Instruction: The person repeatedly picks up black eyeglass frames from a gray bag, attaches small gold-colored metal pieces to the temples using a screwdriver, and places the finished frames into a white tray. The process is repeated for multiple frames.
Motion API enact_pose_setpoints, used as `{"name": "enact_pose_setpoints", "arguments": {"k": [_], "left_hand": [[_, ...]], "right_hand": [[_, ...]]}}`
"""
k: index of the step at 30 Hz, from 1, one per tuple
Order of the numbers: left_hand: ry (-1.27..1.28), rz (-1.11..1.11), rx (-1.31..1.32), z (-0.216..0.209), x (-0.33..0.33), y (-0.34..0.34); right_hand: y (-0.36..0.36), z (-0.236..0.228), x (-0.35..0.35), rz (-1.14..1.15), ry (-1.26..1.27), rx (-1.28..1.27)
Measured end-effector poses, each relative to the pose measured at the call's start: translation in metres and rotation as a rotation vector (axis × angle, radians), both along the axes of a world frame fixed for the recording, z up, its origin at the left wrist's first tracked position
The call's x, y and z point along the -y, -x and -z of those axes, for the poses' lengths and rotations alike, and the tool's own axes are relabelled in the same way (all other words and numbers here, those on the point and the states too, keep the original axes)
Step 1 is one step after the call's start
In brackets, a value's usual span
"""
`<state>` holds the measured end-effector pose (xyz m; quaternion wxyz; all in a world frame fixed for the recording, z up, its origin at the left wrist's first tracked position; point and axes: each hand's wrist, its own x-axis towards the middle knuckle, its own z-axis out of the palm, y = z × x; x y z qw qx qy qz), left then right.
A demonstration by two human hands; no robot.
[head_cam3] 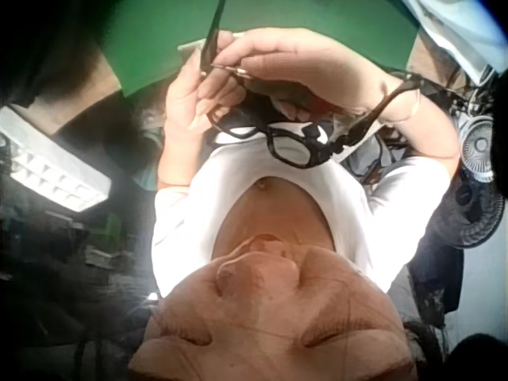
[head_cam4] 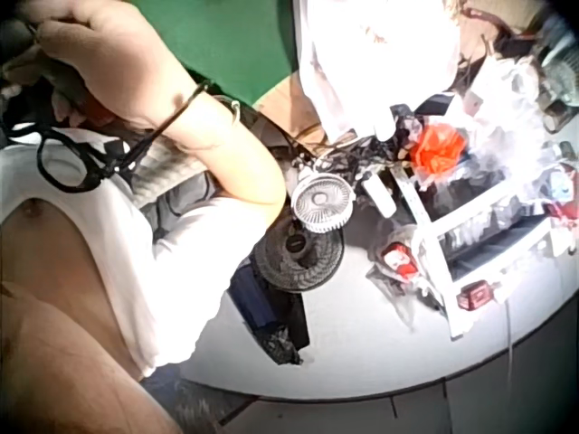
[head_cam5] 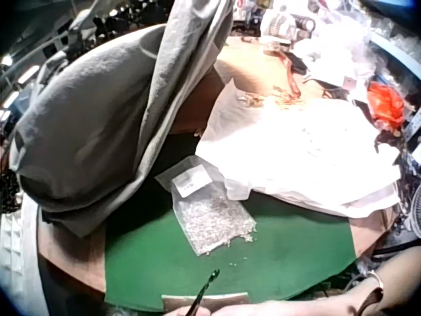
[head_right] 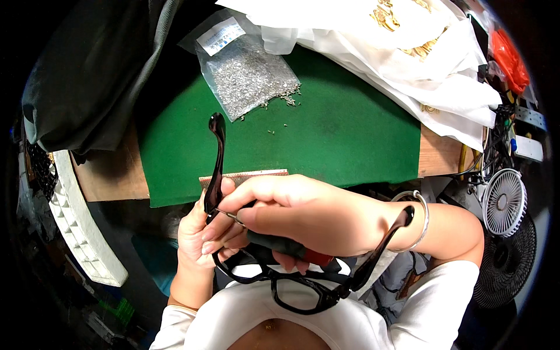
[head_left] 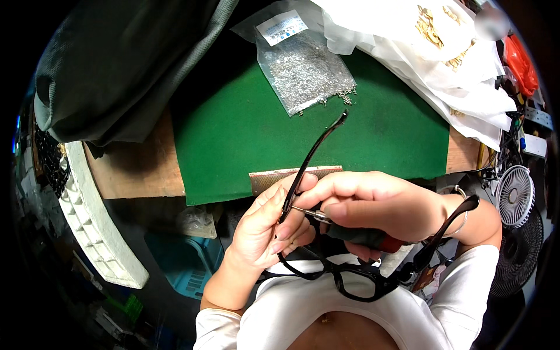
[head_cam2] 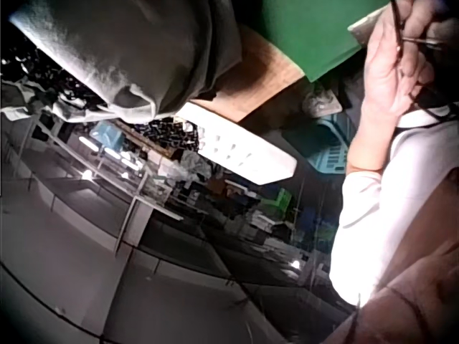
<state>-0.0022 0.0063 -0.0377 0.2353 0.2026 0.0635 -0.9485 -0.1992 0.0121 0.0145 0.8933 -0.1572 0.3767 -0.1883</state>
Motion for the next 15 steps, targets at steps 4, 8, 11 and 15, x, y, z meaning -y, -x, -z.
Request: {"name": "enact_pose_setpoints", "arguments": {"k": [4,8,11,15], "left_hand": [[0.049,0.055,0.032,0.002,0.002,-0.001],[0.030,0.048,0.062,0.000,-0.001,0.002],[0.001,0.038,0.068,0.000,-0.002,0.004],[-0.025,0.040,0.050,0.003,-0.002,0.004]], "right_hand": [[-0.001,0.000,-0.003,0.029,-0.038,0.027],[-0.001,-0.002,-0.004,0.023,-0.034,-0.018],[-0.001,-0.002,-0.005,0.037,-0.036,-0.032],[-0.002,0.005,-0.012,0.073,0.001,-0.051]]}}
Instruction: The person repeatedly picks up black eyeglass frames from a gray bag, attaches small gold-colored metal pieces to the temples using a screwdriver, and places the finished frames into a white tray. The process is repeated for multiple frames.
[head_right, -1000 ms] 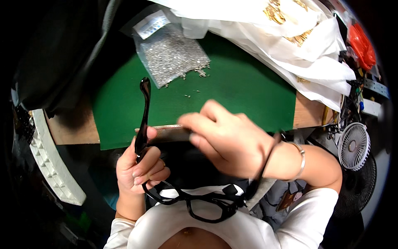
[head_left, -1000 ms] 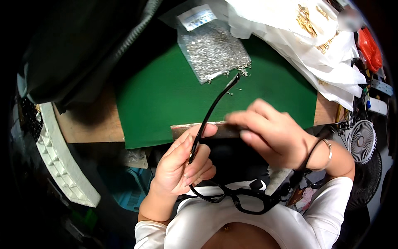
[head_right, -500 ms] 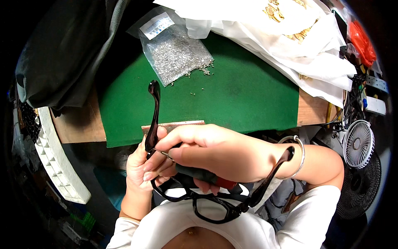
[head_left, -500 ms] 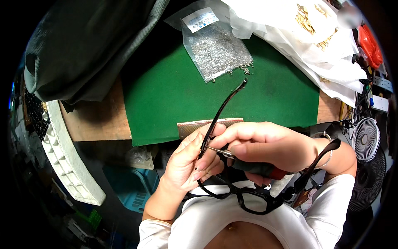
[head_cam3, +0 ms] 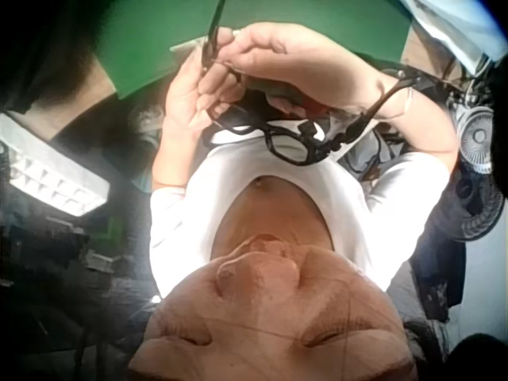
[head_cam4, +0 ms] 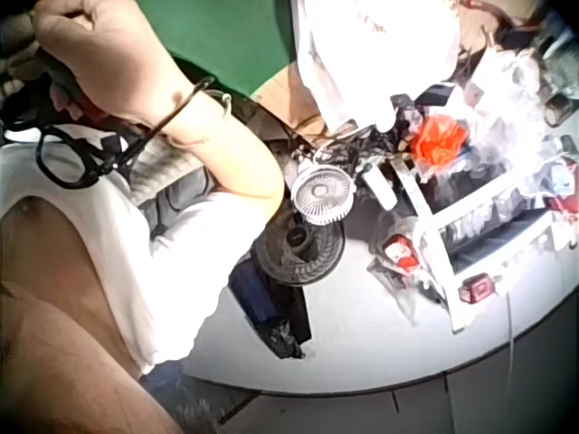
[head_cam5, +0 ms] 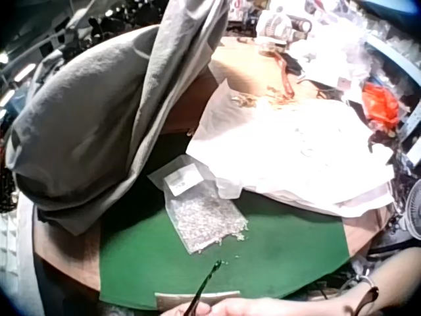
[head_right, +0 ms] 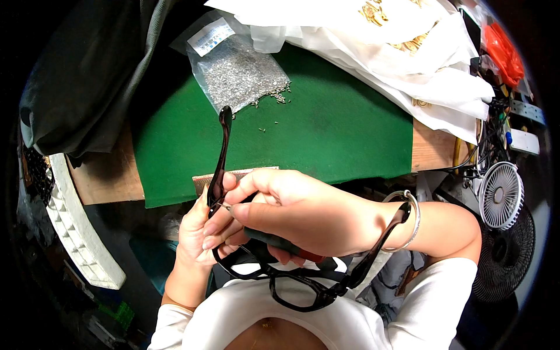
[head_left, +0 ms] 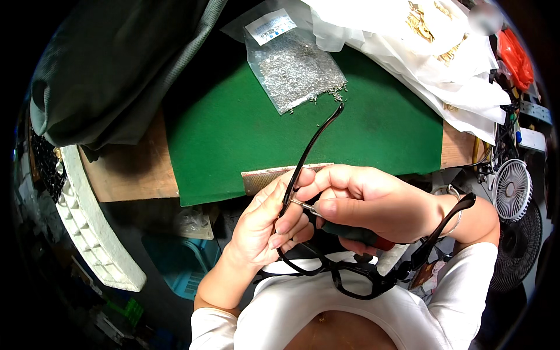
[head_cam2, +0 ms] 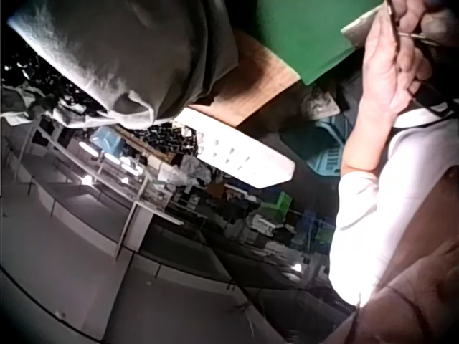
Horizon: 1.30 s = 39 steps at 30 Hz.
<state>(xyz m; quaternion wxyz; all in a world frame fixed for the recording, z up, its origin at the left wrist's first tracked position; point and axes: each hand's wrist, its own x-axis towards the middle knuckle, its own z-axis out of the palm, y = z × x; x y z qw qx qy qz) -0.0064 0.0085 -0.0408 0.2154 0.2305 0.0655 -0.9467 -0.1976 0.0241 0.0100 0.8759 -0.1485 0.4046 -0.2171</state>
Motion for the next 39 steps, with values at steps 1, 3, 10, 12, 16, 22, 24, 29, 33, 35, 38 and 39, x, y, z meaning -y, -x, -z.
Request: {"name": "enact_pose_setpoints", "arguments": {"k": [1,3,10,12,16,22,24,29,33,35,38,39], "left_hand": [[-0.009,0.002,0.012,0.000,0.000,0.001],[-0.006,0.016,0.026,-0.001,0.001,0.002],[0.184,-0.075,-0.040,-0.008,0.007,-0.009],[0.269,0.031,0.001,-0.012,0.010,-0.009],[0.329,-0.035,0.140,-0.015,0.004,0.005],[0.435,-0.172,-0.136,0.002,-0.012,-0.008],[0.310,-0.205,-0.077,-0.002,-0.011,-0.010],[0.155,-0.199,-0.140,-0.008,0.008,-0.009],[0.140,-0.125,-0.079,-0.001,0.014,-0.005],[0.107,-0.132,-0.118,0.003,0.013,-0.006],[0.013,-0.132,-0.172,0.005,0.010,-0.005],[-0.019,-0.134,-0.180,0.006,0.009,-0.005]], "right_hand": [[0.000,0.000,-0.001,-0.001,-0.005,-0.005],[0.002,0.001,0.000,0.003,-0.014,-0.016],[0.032,0.030,-0.012,-0.121,1.140,-0.601],[0.033,0.018,-0.008,-0.249,0.993,-1.048],[0.017,0.042,-0.009,-0.224,1.273,-1.436],[0.010,0.043,-0.008,-0.251,1.224,-1.511],[0.009,0.043,-0.009,-0.240,1.207,-1.521],[0.011,0.046,-0.008,-0.289,1.281,-1.539],[0.011,0.048,-0.008,-0.400,1.299,-1.565],[0.010,0.040,-0.004,-0.453,1.235,-1.551],[0.011,0.027,0.001,-0.322,1.039,-1.157],[0.011,0.027,0.004,-0.250,1.104,-0.929]]}}
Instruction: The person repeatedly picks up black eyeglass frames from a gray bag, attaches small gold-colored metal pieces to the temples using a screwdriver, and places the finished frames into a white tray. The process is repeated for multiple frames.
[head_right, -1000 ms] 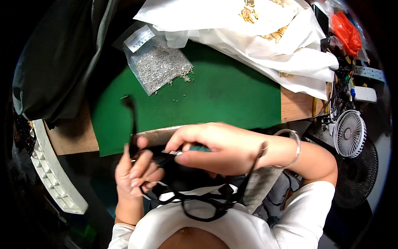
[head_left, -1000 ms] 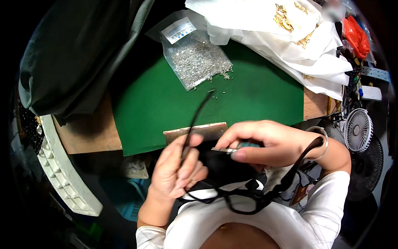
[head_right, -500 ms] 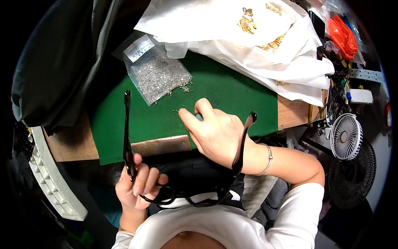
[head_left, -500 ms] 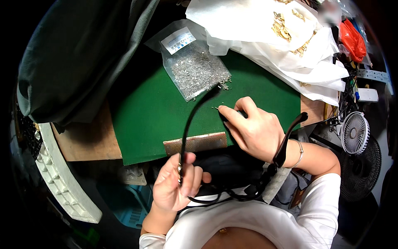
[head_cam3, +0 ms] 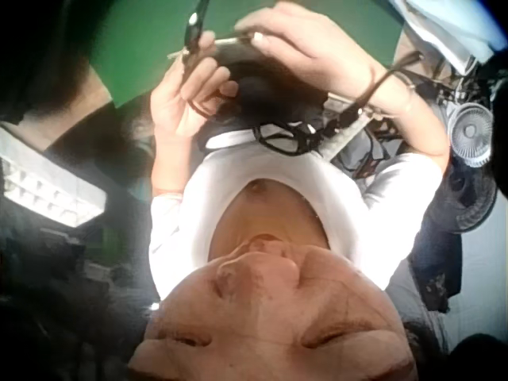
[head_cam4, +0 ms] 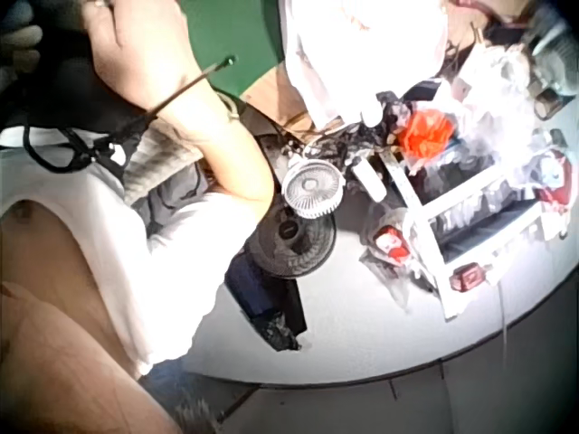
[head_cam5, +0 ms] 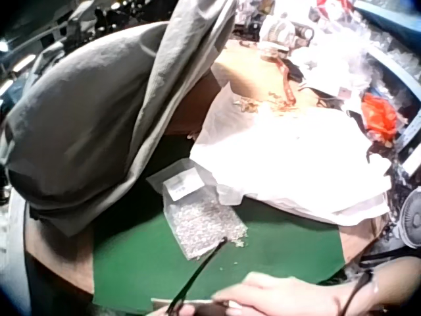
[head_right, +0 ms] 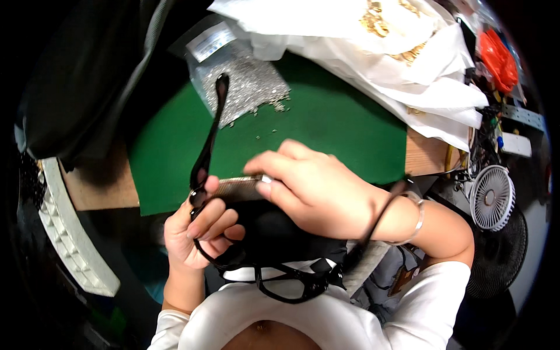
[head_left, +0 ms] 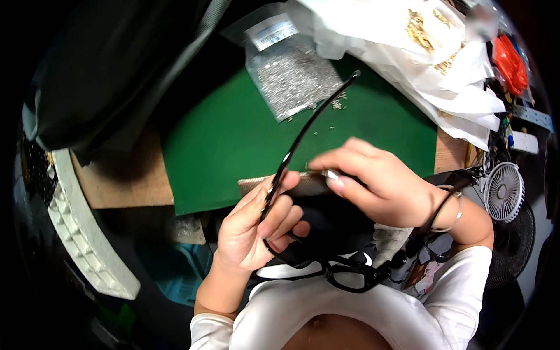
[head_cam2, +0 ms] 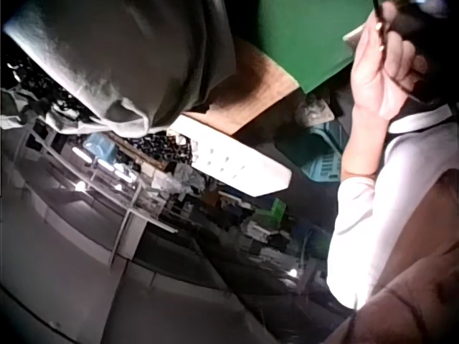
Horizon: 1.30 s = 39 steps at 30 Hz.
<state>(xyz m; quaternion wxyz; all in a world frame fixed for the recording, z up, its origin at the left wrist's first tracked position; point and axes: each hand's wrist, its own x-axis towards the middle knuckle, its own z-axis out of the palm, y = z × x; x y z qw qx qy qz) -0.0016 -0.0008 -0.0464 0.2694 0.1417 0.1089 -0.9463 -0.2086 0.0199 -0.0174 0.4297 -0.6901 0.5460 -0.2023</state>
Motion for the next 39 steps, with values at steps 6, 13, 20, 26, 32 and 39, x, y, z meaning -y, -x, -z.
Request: {"name": "enact_pose_setpoints", "arguments": {"k": [6,13,20,26,32,39], "left_hand": [[-0.041,0.054,-0.044,0.001,-0.006,0.002],[-0.004,0.032,-0.035,-0.001,-0.010,0.008],[0.050,0.077,0.063,-0.001,-0.010,0.008],[0.060,0.089,0.089,0.000,-0.009,0.008],[0.028,0.081,0.082,0.003,-0.008,0.006],[0.140,-0.032,0.238,-0.004,0.008,-0.015]], "right_hand": [[-0.014,-0.037,0.008,0.123,-0.931,0.763],[-0.010,-0.036,0.002,0.188,-0.958,0.815],[-0.009,-0.031,-0.002,0.229,-1.113,0.962],[-0.012,-0.031,-0.004,0.286,-1.110,0.987],[-0.019,-0.023,-0.008,0.306,-1.009,0.926],[0.003,-0.022,0.004,0.217,-0.934,0.684]]}}
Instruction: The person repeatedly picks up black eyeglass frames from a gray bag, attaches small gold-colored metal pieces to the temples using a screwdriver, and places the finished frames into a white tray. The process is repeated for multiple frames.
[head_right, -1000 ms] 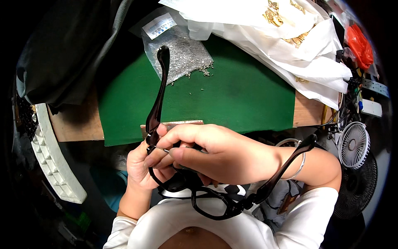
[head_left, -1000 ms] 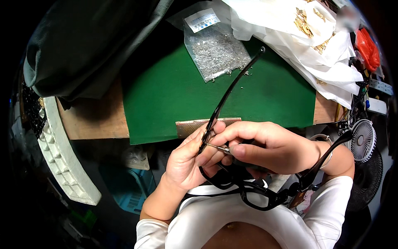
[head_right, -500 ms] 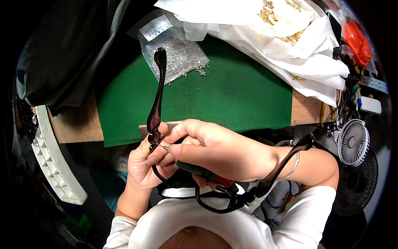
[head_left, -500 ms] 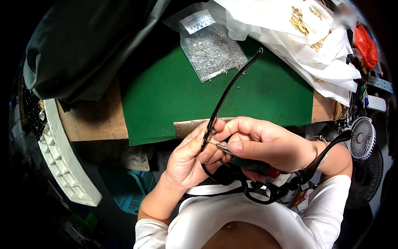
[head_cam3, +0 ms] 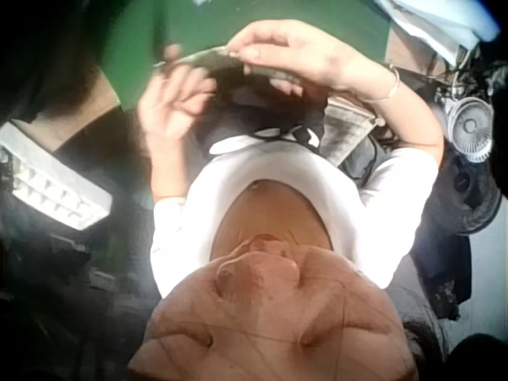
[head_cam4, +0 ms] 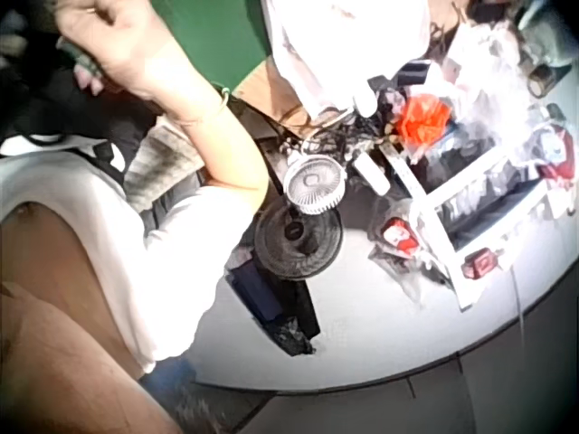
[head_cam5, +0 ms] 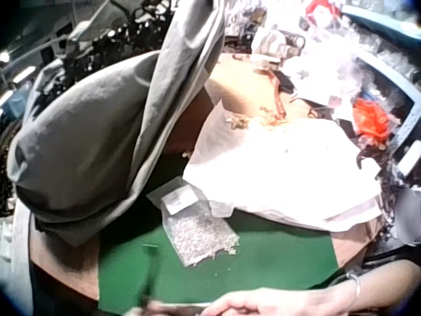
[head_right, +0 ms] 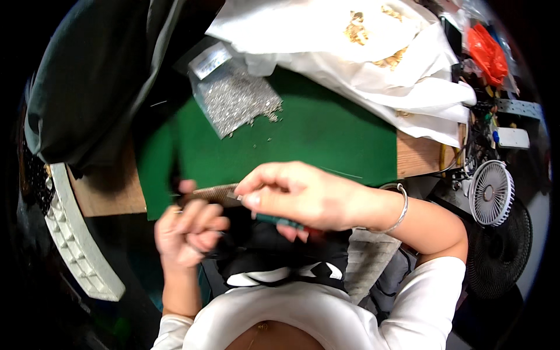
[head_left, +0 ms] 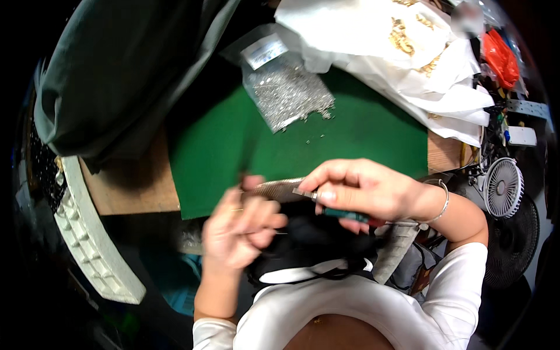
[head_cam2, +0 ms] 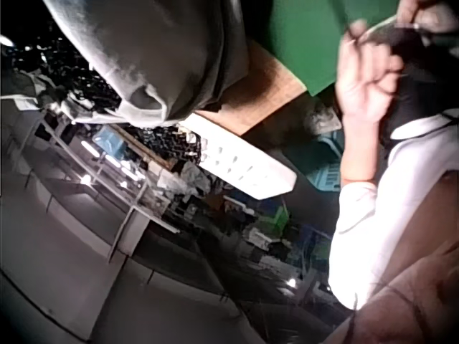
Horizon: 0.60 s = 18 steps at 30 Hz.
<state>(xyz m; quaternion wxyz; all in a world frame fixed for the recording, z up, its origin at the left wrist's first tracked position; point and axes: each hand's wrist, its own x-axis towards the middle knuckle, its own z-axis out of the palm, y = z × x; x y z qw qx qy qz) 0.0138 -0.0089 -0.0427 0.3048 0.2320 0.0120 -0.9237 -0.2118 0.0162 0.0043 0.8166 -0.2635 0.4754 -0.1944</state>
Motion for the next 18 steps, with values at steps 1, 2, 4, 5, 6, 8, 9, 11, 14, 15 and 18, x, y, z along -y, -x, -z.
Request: {"name": "enact_pose_setpoints", "arguments": {"k": [1,2,4,5,6,8,9,11,14,15,18], "left_hand": [[0.003,-0.104,0.029,0.001,0.009,-0.013],[0.047,-0.194,0.144,-0.004,0.019,-0.027],[0.208,-0.256,0.302,0.001,0.036,-0.037],[0.160,-0.278,0.290,0.004,0.041,-0.033],[0.115,-0.304,0.285,0.006,0.046,-0.031],[0.314,-0.216,0.339,0.017,0.046,-0.042],[0.666,-0.238,0.853,0.012,0.038,-0.034],[1.475,-0.096,1.748,-0.013,0.021,-0.007],[1.943,0.219,1.387,-0.026,0.011,0.037],[1.849,0.206,1.376,-0.019,0.010,0.038],[1.583,0.077,1.261,-0.025,0.008,0.018]], "right_hand": [[0.009,0.003,-0.001,0.033,0.071,-0.105],[0.016,0.008,-0.002,0.063,0.148,-0.211],[0.019,0.038,-0.012,0.099,0.758,-0.574],[0.015,0.039,-0.010,0.042,0.801,-0.603],[0.009,0.038,-0.006,-0.020,0.846,-0.624],[0.007,0.033,-0.006,-0.065,0.837,-0.624],[0.011,0.033,-0.007,-0.027,0.801,-0.629],[0.023,0.029,-0.010,0.046,0.655,-0.611],[0.022,0.026,-0.011,-0.031,0.747,-0.665],[0.022,0.021,-0.008,-0.104,0.768,-0.667],[0.045,-0.002,0.001,-0.154,0.865,-0.817]]}}
